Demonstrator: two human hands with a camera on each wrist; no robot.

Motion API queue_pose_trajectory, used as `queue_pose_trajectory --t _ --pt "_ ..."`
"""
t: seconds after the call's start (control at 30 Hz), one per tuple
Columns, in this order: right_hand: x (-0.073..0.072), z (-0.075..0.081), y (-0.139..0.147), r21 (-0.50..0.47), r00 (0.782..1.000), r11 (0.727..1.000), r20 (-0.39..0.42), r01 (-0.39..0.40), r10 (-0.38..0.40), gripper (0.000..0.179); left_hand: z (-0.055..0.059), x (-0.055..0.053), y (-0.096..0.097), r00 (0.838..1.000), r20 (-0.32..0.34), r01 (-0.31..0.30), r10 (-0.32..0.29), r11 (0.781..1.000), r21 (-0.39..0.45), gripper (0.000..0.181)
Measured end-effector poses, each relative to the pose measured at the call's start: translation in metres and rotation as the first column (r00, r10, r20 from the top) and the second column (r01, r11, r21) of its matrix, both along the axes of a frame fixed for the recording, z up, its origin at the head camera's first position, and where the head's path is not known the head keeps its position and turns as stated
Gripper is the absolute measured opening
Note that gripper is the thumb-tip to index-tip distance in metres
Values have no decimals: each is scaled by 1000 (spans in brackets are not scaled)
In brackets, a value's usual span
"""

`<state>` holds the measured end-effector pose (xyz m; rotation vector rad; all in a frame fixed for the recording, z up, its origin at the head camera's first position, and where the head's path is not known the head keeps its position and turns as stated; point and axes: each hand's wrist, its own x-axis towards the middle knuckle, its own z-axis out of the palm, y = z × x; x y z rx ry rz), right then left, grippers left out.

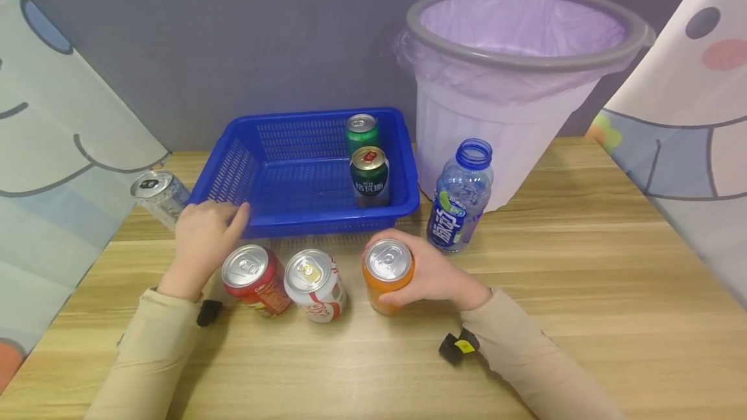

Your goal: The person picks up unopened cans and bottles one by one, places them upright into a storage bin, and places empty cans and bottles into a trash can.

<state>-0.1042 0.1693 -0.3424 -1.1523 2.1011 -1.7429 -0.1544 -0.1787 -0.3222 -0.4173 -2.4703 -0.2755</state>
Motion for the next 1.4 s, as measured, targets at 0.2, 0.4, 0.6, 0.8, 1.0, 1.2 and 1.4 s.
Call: queue_pose_trajectory --t 0.2,0.4,0.6,0.8,1.0,1.2,1.4 --pt "-1 3 0 4 1000 1000 -11 -2 2 65 1 1 0 1000 8 -6 6 1000 -2 44" --pt "1 4 2 9 999 1000 -29 19 -18 65 1 0 1 1000 8 1 -1 1000 -4 44" --pt "2 8 2 14 999 1000 -36 21 -21 66 1 0 2 1000 10 -1 1 1000 -1 44" --pt "2 12 3 4 999 1000 -41 23 -23 66 -1 0 2 1000 -3 5 -5 1000 6 45" --pt "2 17 4 -27 999 999 -25 27 -28 66 0 1 3 1000 -20 11 -10 1000 11 44" --pt "4 23 3 -55 999 998 -5 35 -35 64 -1 0 2 1000 -18 8 -8 1000 6 45" --pt "3 32 2 -95 999 995 -14 38 -40 63 -2 0 0 1000 -21 8 -8 1000 6 46"
